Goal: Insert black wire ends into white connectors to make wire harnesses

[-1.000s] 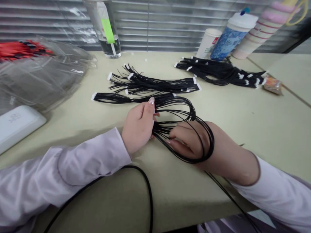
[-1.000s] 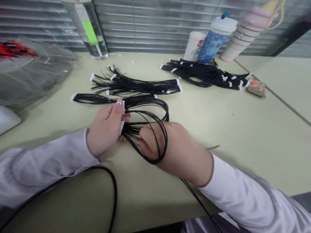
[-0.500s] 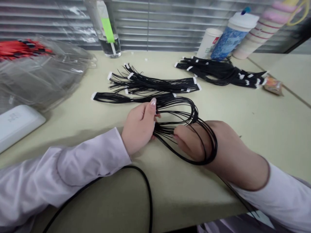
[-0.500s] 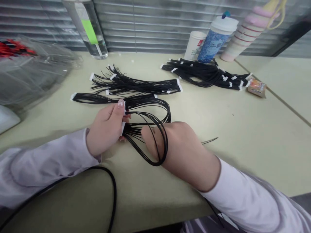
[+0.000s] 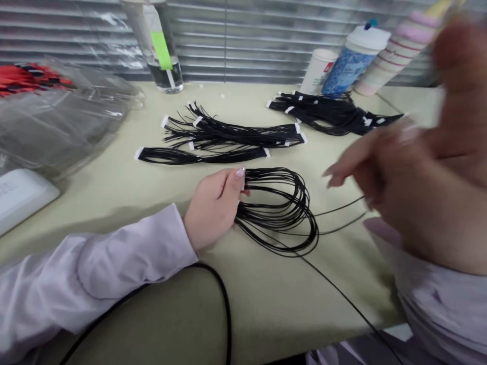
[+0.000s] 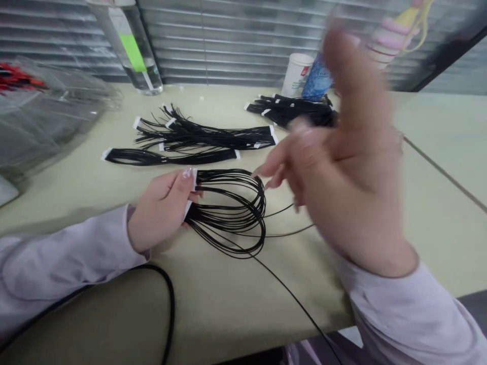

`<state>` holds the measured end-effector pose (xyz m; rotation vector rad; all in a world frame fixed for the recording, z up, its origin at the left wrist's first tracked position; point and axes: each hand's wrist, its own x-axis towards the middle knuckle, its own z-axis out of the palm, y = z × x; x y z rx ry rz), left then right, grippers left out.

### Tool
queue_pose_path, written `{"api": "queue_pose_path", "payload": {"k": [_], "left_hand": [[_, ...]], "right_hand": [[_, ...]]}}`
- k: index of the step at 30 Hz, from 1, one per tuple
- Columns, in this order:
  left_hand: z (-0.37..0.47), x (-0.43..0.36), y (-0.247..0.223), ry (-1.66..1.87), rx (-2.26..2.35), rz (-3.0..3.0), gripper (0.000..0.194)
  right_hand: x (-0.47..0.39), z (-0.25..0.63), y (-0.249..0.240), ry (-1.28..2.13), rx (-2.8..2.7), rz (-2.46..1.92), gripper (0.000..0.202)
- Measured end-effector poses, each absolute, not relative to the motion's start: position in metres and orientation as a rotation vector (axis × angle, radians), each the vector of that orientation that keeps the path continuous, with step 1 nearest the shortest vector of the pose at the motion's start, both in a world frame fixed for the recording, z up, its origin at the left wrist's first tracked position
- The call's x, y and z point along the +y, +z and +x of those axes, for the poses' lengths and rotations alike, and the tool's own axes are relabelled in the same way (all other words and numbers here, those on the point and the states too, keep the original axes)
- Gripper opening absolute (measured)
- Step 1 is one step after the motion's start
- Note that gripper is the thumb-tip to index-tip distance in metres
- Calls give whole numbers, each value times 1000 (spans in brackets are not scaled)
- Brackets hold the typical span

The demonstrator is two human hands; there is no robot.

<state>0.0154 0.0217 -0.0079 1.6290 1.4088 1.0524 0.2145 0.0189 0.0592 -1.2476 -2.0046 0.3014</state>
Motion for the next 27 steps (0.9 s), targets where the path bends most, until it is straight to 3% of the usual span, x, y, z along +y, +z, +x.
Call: {"api": "queue_pose_path", "payload": {"k": [1, 4, 16, 27], "left_hand": [[15, 21, -8, 1057, 1414, 1650, 42], [15, 20, -8, 1067, 1435, 1730, 41], [15, 19, -1, 1003, 1383, 1980, 40], [16, 17, 0, 972, 1363, 2007, 40]], "right_hand": [[19, 210, 56, 396, -1996, -1254, 44], [21, 200, 47, 444, -2178, -1269, 9], [26, 187, 41, 328, -2510, -1083, 24], [25, 191, 49, 339, -2656, -1098, 22]]}}
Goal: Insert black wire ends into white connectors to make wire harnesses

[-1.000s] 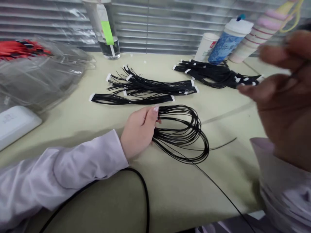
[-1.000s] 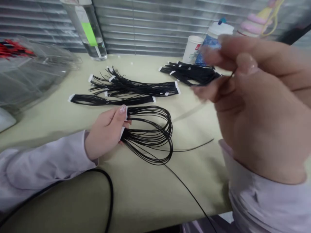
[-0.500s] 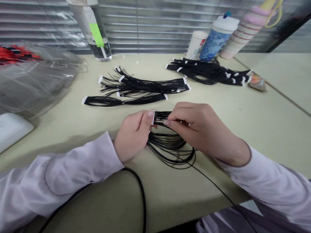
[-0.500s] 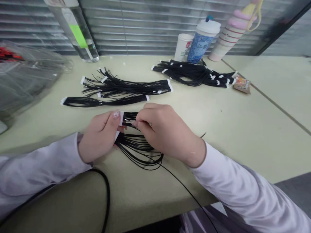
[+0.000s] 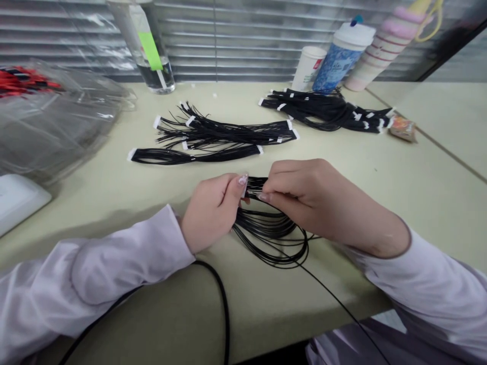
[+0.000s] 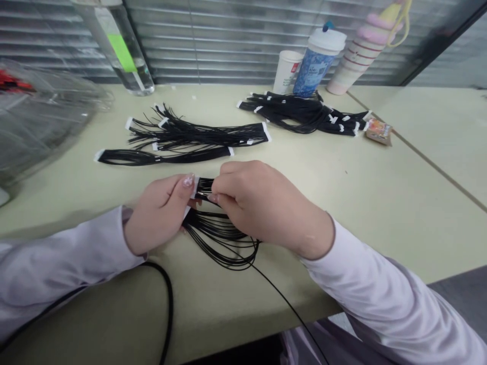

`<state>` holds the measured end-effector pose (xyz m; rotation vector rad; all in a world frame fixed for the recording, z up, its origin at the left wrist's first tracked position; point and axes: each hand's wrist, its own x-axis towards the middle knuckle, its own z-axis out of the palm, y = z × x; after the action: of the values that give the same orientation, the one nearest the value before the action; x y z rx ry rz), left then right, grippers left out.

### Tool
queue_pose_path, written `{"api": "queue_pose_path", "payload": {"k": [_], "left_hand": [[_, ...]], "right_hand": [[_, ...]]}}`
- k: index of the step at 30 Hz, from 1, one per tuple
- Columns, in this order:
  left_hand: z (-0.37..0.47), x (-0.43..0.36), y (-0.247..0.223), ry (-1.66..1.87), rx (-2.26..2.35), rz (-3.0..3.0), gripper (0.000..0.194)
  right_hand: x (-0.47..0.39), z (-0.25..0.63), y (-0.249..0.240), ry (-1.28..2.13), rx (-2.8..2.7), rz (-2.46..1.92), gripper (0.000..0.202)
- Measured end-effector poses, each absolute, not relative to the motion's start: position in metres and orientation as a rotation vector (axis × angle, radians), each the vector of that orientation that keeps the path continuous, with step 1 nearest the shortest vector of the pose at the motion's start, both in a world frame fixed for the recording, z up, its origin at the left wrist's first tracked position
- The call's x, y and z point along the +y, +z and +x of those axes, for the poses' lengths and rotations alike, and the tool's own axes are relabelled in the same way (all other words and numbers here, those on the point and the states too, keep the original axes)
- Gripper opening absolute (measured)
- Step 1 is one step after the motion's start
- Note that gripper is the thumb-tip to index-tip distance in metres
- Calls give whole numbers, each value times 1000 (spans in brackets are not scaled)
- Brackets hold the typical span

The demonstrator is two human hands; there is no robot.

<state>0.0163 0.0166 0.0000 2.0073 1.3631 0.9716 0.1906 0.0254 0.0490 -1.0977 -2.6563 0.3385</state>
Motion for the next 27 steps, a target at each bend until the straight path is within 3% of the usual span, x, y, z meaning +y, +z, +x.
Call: {"api": "queue_pose_path", "payload": {"k": [18, 23, 27], "left_hand": [[16, 18, -1, 963, 1352, 2021, 40], [17, 21, -3, 1026, 1446, 1687, 40], [18, 29, -8, 1159, 1512, 1262, 41]], "right_hand": [[25, 179, 33, 265, -2533, -1100, 23], [28, 201, 52, 399, -2402, -1258, 14], [30, 229, 67, 691, -2641, -1599, 22]]}}
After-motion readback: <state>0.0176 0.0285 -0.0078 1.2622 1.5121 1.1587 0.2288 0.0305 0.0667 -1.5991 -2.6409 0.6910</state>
